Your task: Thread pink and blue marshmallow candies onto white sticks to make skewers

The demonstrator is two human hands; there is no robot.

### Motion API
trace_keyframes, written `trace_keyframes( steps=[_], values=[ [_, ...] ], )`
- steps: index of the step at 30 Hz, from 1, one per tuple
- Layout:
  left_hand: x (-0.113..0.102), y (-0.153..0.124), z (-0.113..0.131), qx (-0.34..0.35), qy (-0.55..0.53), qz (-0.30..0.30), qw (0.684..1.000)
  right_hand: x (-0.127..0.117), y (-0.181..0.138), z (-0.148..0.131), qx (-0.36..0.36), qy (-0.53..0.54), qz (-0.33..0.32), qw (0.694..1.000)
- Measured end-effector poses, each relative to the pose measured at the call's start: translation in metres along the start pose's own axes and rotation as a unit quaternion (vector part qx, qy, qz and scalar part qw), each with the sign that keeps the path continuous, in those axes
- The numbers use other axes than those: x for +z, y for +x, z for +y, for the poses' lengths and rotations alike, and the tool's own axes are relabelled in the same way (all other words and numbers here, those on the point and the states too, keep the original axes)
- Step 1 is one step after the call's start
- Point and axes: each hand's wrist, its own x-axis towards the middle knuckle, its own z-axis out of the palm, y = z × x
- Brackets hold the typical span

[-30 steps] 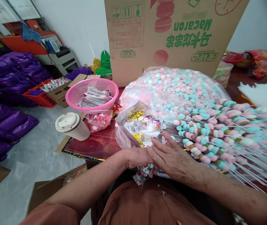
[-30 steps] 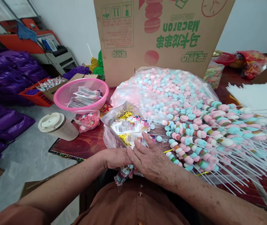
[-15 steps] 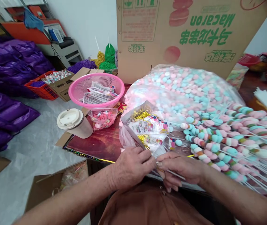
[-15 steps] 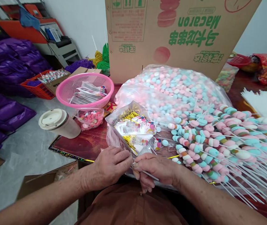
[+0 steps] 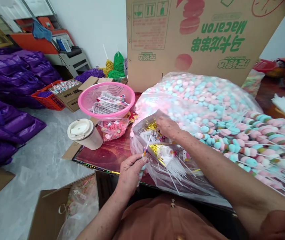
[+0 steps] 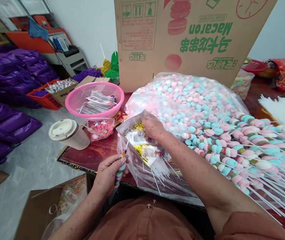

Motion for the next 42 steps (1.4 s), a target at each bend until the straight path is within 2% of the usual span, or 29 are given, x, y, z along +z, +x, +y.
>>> trace_keyframes(
  steps=[4,8,12,15,17,18,20,21,23,25,29,31,33,35,37,39,42],
  values=[
    [0.011,0.005,0.002,-0.008,-0.026,-0.016,0.999,-0.018,-0.034,0.013,0.052,-0.048,0.017,0.997],
    [0.029,0.012,0.002,0.017,-0.059,-0.045,0.997,-0.021,-0.056,0.028,0.121,-0.068,0.014,0.99],
    [0.041,0.015,0.001,0.017,-0.06,-0.043,0.997,-0.021,-0.064,0.041,0.136,-0.055,0.008,0.989],
    [0.045,0.015,0.003,0.017,-0.052,-0.038,0.998,-0.032,-0.08,0.037,0.155,-0.049,0.048,0.986],
    [0.048,0.015,0.004,0.013,-0.05,-0.036,0.998,-0.037,-0.098,0.023,0.124,0.01,0.093,0.988],
    [0.051,0.015,0.005,0.01,-0.049,-0.038,0.998,-0.038,-0.107,0.014,0.077,0.083,0.119,0.986],
    [0.056,0.014,0.006,0.005,-0.041,-0.05,0.998,-0.033,-0.122,-0.007,-0.041,0.247,0.142,0.958],
    [0.059,0.014,0.007,0.007,-0.036,-0.061,0.997,-0.029,-0.126,-0.016,-0.074,0.307,0.153,0.936],
    [0.062,0.012,0.007,0.014,-0.021,-0.09,0.996,-0.018,-0.13,-0.028,-0.096,0.367,0.171,0.909],
    [0.062,0.011,0.007,0.02,0.0,-0.125,0.992,-0.011,-0.129,-0.03,-0.082,0.378,0.164,0.908],
    [0.057,0.008,0.004,0.03,0.053,-0.185,0.981,-0.011,-0.126,-0.023,-0.05,0.346,0.115,0.93],
    [0.056,0.007,0.0,0.046,0.068,-0.184,0.979,-0.011,-0.128,-0.025,-0.038,0.296,0.124,0.947],
    [0.058,0.005,-0.004,0.073,0.05,-0.156,0.984,-0.008,-0.131,-0.031,-0.017,0.254,0.165,0.953],
    [0.061,0.005,-0.006,0.099,0.01,-0.134,0.986,-0.002,-0.136,-0.035,0.024,0.275,0.234,0.932],
    [0.061,0.005,-0.004,0.091,-0.013,-0.155,0.984,-0.001,-0.141,-0.033,0.063,0.343,0.263,0.899],
    [0.057,0.006,0.001,0.033,-0.008,-0.215,0.976,-0.007,-0.146,-0.024,0.043,0.399,0.196,0.895],
    [0.05,0.009,0.006,-0.095,-0.022,-0.329,0.939,-0.027,-0.152,-0.009,-0.086,0.428,0.053,0.898]
  ],
)
